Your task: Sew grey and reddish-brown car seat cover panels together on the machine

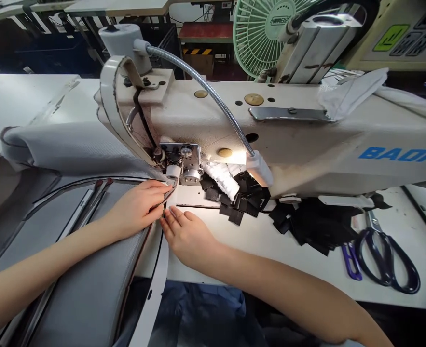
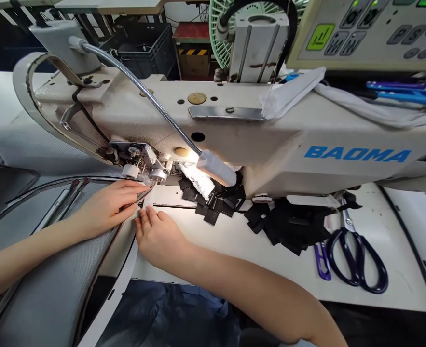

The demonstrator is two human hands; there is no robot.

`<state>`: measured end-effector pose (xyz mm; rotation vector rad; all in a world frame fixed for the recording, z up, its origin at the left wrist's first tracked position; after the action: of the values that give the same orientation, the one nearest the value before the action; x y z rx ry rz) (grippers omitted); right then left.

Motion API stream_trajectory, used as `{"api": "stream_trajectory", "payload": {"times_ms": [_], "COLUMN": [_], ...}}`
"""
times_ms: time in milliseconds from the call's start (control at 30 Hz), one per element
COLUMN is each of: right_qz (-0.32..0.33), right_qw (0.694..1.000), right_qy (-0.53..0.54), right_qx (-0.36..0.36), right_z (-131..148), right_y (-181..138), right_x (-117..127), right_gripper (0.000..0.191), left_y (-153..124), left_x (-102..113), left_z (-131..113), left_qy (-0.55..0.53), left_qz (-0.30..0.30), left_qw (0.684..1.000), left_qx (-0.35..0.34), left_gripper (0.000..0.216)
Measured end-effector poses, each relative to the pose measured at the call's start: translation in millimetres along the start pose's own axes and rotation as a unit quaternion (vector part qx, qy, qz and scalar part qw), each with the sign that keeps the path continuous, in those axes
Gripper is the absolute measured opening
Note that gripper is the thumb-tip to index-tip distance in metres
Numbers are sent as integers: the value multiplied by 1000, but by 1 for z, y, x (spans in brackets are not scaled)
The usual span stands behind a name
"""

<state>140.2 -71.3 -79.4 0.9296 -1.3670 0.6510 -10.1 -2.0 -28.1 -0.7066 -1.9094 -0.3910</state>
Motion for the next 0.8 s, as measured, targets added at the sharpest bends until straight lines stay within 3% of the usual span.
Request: {"api": "stream_trajectory", "payload": {"times_ms": [800], "right_qz": [2], "right_qw": [999], "right_qy": [48], "right_qx": [-16], "right_z": [-7], "right_y": [1], "right_x": [-4], "right_gripper": [40], "left_y": [-3], "left_x": [4], "left_z": [7], "left_qy": [-11], "left_qz": [10], "left_qw": [1000], "left_qx": [18], "left_gripper": [33]}}
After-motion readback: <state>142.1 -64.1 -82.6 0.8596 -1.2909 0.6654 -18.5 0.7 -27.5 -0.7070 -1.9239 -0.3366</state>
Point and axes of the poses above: each hand's wrist, its own y-axis towards the middle knuckle, its own x-axis out of the back of the hand, z = x × y, the point moved 3 cm from there along y, towards the middle knuckle, and after that the axes turned 6 degrees about -y, right-handed, at the moved point
